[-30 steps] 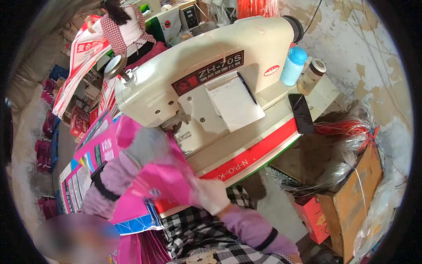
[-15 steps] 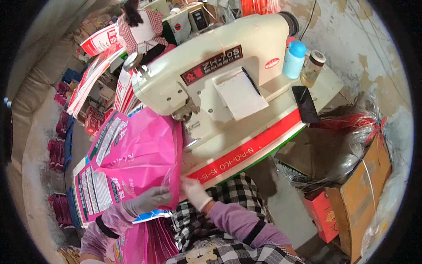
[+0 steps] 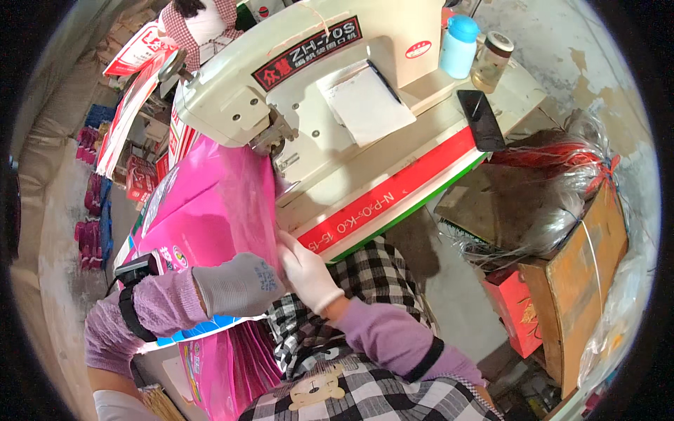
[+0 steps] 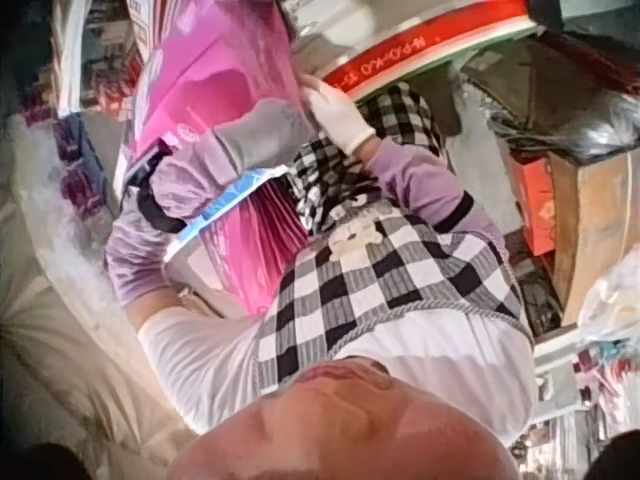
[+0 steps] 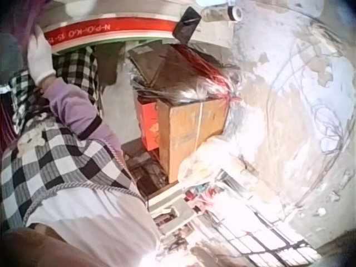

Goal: Sewing large industrial fertilizer bags using a sewing machine.

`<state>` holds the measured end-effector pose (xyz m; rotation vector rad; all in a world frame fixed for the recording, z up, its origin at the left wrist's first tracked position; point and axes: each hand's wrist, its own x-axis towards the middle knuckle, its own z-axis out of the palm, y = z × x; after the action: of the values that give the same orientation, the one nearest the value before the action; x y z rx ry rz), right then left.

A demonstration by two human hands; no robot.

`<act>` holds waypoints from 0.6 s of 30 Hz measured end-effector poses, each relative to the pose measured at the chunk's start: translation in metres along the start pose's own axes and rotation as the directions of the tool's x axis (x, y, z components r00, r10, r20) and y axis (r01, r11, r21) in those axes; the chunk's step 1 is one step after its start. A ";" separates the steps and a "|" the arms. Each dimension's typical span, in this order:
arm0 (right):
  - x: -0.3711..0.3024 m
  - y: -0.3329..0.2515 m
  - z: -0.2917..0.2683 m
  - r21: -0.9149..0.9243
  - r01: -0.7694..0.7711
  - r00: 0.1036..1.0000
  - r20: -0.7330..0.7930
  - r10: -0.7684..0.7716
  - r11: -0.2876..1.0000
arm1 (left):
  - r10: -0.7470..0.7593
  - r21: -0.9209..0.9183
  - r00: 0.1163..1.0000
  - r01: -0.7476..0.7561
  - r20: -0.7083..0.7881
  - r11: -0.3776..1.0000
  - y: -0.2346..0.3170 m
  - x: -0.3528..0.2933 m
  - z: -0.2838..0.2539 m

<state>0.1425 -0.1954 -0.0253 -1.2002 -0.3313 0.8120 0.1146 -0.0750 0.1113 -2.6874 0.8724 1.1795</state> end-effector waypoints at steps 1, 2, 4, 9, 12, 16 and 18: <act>0.013 0.005 0.011 -0.109 0.126 0.992 0.012 -0.126 0.986 | -0.016 -0.017 1.000 0.016 -0.003 1.000 0.002 -0.003 -0.001; 0.020 0.006 0.018 -0.097 0.125 0.992 0.027 -0.123 0.987 | -0.032 -0.023 0.999 0.032 0.007 0.999 0.005 -0.006 -0.004; 0.035 0.002 0.020 -0.531 0.013 1.000 -0.016 -0.025 0.847 | -0.007 0.026 0.985 0.002 0.175 1.000 0.002 0.005 -0.010; 0.029 -0.011 0.014 -0.769 -0.064 0.997 -0.079 0.005 0.636 | -0.118 0.166 0.938 0.066 0.325 0.984 -0.015 -0.019 -0.045; 0.036 -0.024 0.003 -0.885 -0.071 0.997 -0.048 0.061 0.461 | -0.087 0.328 0.974 0.014 0.210 0.944 -0.041 -0.071 -0.068; 0.116 0.002 0.000 -0.951 0.017 1.000 0.021 0.011 0.307 | 0.224 -0.074 0.953 -0.213 0.202 0.974 -0.017 -0.008 -0.041; 0.143 -0.026 0.024 -0.975 0.060 0.993 0.036 0.112 -0.216 | 0.245 -0.261 0.925 -0.170 0.292 0.950 -0.004 0.034 -0.026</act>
<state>0.2352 -0.0807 -0.0188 -2.7890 -1.2781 0.4924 0.1517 -0.0947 0.1051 -2.4996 1.0428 1.8098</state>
